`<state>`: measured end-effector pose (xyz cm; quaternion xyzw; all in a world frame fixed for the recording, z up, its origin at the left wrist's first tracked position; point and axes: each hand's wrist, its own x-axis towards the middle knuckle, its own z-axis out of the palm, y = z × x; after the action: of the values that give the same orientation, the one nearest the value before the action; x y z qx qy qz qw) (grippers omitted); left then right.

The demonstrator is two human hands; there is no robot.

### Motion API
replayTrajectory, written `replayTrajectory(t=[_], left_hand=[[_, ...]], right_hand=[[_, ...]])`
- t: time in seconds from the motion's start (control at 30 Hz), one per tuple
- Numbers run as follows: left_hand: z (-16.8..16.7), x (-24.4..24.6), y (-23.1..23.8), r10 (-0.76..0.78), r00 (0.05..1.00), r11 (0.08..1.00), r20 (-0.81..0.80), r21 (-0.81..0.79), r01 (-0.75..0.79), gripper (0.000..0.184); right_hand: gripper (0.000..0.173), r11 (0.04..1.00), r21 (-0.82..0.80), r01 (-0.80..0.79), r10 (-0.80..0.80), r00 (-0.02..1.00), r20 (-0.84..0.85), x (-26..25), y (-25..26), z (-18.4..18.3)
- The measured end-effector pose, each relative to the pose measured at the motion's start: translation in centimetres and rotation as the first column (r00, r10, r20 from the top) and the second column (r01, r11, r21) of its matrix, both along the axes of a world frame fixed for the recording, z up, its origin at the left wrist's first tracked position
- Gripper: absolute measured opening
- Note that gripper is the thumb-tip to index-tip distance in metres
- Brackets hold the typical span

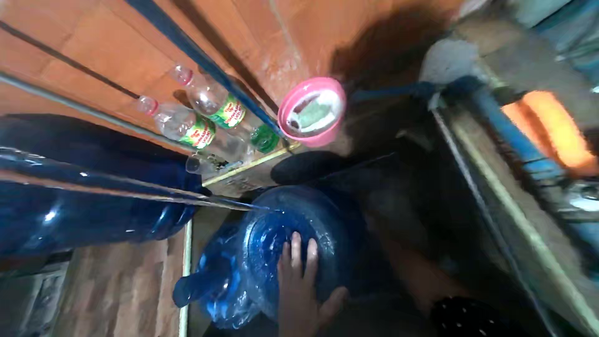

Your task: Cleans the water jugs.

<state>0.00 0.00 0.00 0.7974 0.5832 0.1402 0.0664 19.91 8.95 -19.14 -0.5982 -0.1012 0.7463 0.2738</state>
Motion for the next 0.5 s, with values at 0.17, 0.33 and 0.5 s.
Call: replayTrajectory(t=[0.17,0.33,0.5], left_hand=[[0.4,0.4,0.5,0.014,1.0,1.0,-0.017,0.006,-0.014,0.092],[0.9,0.5,0.7,-0.013,0.998,0.998,0.059,-0.064,0.017,0.088],[2.0,0.1,0.6,0.027,0.996,0.976,0.085,-0.219,-0.007,0.086]], right_hand=[[0.054,0.886,0.245,-0.393,0.31,0.897,0.315,0.2,2.3,1.8],[0.042,0.451,0.123,-0.884,0.491,0.361,0.793,5.8,0.8,15.2],[0.037,0.749,0.125,-0.651,-0.131,0.04,0.991,14.0,1.3,24.5]])
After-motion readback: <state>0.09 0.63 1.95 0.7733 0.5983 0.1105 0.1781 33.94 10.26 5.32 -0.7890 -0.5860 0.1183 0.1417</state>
